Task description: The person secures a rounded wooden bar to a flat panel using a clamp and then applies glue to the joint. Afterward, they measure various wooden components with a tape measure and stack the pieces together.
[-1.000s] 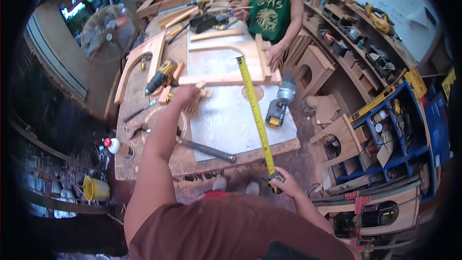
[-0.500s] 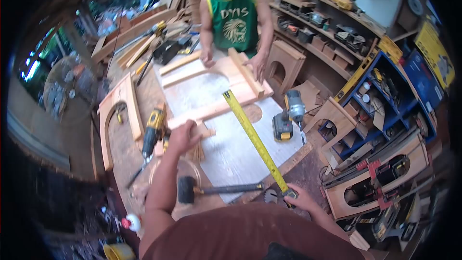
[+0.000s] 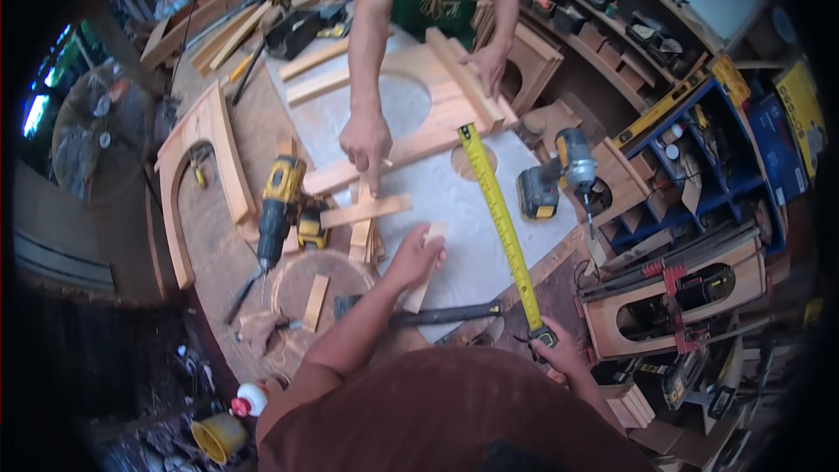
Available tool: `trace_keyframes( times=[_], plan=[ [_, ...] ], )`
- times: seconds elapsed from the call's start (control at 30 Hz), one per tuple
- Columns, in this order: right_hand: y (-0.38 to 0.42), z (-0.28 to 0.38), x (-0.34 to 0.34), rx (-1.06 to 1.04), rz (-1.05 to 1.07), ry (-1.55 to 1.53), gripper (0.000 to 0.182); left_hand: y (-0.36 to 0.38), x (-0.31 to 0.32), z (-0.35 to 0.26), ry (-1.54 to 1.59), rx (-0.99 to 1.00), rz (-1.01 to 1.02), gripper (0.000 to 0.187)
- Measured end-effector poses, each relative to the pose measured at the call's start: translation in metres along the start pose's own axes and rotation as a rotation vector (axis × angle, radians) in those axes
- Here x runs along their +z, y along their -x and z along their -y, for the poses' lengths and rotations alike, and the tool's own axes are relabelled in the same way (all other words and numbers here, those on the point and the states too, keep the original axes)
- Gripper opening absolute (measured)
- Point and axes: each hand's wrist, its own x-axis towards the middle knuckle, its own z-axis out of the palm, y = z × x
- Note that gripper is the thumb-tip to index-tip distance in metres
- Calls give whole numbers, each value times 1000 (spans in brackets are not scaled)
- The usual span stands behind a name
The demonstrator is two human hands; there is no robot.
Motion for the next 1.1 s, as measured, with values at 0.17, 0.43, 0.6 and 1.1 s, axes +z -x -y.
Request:
trace_keyframes(
  times=[0.17, 0.43, 0.6, 1.1],
  plan=[
    [-9, -22, 2, -110, 6, 67, 61, 0, -16, -16, 199, -47, -81, 25],
    [-17, -61, -16, -69, 69, 66, 59, 9, -27, -33, 261, -77, 2, 37],
    [-8, -28, -25, -244, -13, 223, 58, 8, -35, -49, 280, -79, 101, 35],
    [2, -2, -117, -350, -189, 667, 56, -19, -28, -47, 423, -327, 356, 57]
  ],
)
